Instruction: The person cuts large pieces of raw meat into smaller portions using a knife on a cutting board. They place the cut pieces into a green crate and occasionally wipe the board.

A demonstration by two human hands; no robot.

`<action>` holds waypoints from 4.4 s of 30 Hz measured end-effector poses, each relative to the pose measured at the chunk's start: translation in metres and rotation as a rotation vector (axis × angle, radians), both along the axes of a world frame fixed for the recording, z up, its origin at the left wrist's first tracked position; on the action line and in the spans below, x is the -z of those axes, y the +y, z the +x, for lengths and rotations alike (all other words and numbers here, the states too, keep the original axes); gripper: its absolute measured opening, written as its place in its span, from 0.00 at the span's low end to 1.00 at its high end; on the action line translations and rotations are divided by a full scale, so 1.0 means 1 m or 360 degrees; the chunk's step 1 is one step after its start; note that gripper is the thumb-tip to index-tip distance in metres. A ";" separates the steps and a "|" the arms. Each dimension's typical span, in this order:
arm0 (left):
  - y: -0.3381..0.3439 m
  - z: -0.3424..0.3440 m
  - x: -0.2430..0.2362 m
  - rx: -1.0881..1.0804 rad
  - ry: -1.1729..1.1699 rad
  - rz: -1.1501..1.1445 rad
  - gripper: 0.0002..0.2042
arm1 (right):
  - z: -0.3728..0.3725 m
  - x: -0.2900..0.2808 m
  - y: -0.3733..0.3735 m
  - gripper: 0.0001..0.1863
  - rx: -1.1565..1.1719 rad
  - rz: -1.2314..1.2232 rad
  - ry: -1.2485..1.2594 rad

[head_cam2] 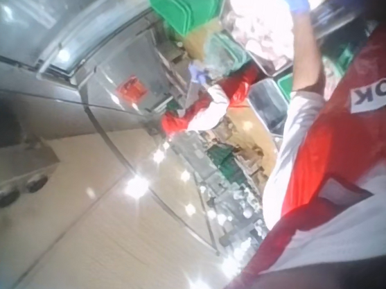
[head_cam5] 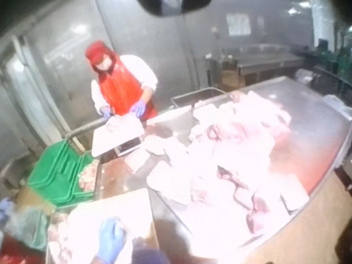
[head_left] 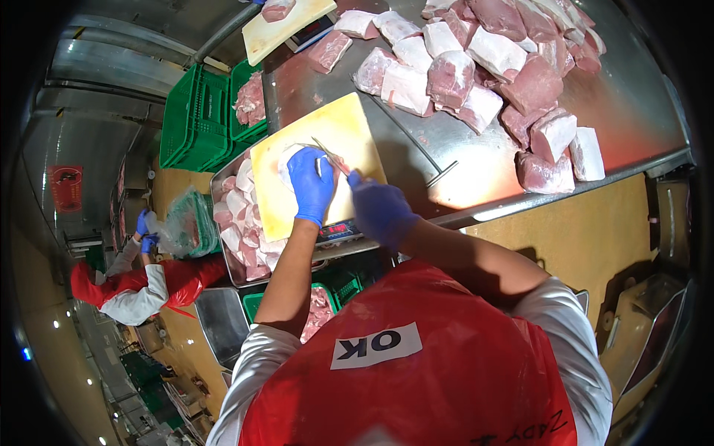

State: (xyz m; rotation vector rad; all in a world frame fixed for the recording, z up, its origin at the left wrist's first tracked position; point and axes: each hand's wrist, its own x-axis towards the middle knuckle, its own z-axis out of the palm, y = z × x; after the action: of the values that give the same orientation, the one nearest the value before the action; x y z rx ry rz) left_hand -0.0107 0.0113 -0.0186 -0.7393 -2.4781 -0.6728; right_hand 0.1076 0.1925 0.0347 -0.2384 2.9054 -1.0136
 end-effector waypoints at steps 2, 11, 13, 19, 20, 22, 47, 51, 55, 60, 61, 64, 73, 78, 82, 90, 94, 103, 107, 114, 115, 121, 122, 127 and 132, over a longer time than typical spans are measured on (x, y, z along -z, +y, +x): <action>-0.002 -0.001 0.002 0.0012 -0.0025 0.0043 0.06 | 0.012 -0.006 -0.002 0.19 0.0066 0.0034 -0.0055; 0.001 -0.001 0.002 0.0092 -0.0114 0.0124 0.07 | 0.023 0.013 -0.019 0.23 0.0186 -0.0061 -0.0085; 0.003 -0.002 0.001 0.0056 -0.0107 0.0119 0.07 | 0.021 0.019 -0.024 0.29 0.0213 -0.0090 -0.0104; -0.003 -0.010 0.004 0.0047 -0.0094 0.0103 0.07 | 0.095 -0.002 0.012 0.25 0.0117 -0.0165 -0.0560; -0.006 -0.011 0.002 0.0042 -0.0172 0.0109 0.06 | 0.102 0.000 0.020 0.24 0.0131 -0.0241 -0.0552; -0.013 -0.017 0.002 0.0009 -0.0339 0.0359 0.06 | 0.109 0.004 0.037 0.22 0.0146 -0.0387 -0.0516; -0.049 0.165 0.081 -0.0532 -0.0527 -0.0416 0.12 | 0.033 -0.005 0.129 0.26 0.0130 -0.1250 -0.0938; -0.127 0.238 0.073 -0.1277 -0.0091 0.0422 0.04 | 0.020 0.003 0.127 0.29 -0.0078 -0.1222 -0.0864; -0.240 0.350 0.137 -0.1867 -0.0829 0.0315 0.23 | -0.002 -0.002 0.114 0.29 -0.0617 -0.0746 -0.0369; -0.224 0.340 0.108 -0.1976 -0.1125 0.0686 0.23 | -0.028 0.000 0.101 0.30 -0.0950 -0.0307 0.0098; -0.216 0.333 0.108 -0.1925 -0.0978 0.0776 0.22 | -0.034 -0.002 0.096 0.30 -0.0987 -0.0239 0.0073; -0.180 0.273 0.077 -0.1773 -0.0591 0.1002 0.15 | -0.050 -0.002 0.091 0.30 -0.1044 0.0056 0.0202; -0.087 0.034 -0.035 -0.0185 -0.0063 0.0173 0.05 | -0.103 -0.037 0.101 0.29 -0.1245 0.0617 0.0400; -0.062 -0.023 -0.026 -0.0125 -0.0812 -0.0158 0.05 | -0.113 -0.074 0.082 0.29 -0.1304 0.0869 0.0335; -0.066 -0.027 -0.019 -0.0034 -0.0885 -0.0112 0.06 | -0.115 -0.052 0.053 0.26 -0.1363 0.0688 0.0398; -0.074 -0.026 -0.009 -0.0075 -0.0847 -0.0114 0.07 | -0.105 -0.060 0.042 0.27 -0.1381 0.0718 0.0320; -0.051 -0.025 -0.029 -0.0165 -0.0913 -0.0224 0.05 | -0.106 -0.021 0.032 0.28 -0.1348 0.0600 0.0487; -0.059 -0.031 -0.005 -0.0157 -0.0846 -0.0114 0.02 | -0.089 -0.010 0.037 0.30 -0.1274 0.0572 0.0531; -0.069 -0.033 0.006 -0.0124 -0.0832 -0.0027 0.02 | -0.082 0.008 0.018 0.32 -0.1248 0.0530 0.0480; -0.065 -0.032 0.005 -0.0076 -0.0587 0.0043 0.03 | -0.081 0.028 0.007 0.32 -0.1221 0.0590 0.0609; -0.066 -0.031 0.005 -0.0072 -0.0585 0.0063 0.03 | -0.085 0.033 0.002 0.32 -0.1223 0.0571 0.0641; -0.062 -0.025 -0.010 -0.0106 -0.0748 -0.0065 0.04 | -0.083 0.004 0.097 0.35 -0.1199 0.0731 0.0568; -0.064 -0.025 -0.008 -0.0126 -0.0747 -0.0050 0.05 | -0.085 0.001 0.119 0.34 -0.1187 0.0721 0.0551; -0.099 0.001 0.009 -0.0132 -0.0555 0.0798 0.12 | -0.077 -0.018 0.182 0.33 -0.1075 0.0646 0.0447; -0.110 0.093 0.026 -0.0983 -0.0350 0.1126 0.07 | -0.034 0.008 0.231 0.29 -0.0310 -0.0499 -0.0617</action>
State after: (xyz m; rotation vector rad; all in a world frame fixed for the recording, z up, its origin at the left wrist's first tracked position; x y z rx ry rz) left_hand 0.0818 -0.0992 -0.0443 0.3617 -2.2052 -1.2983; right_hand 0.0739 0.4231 0.0271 -0.2936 2.3258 -1.3082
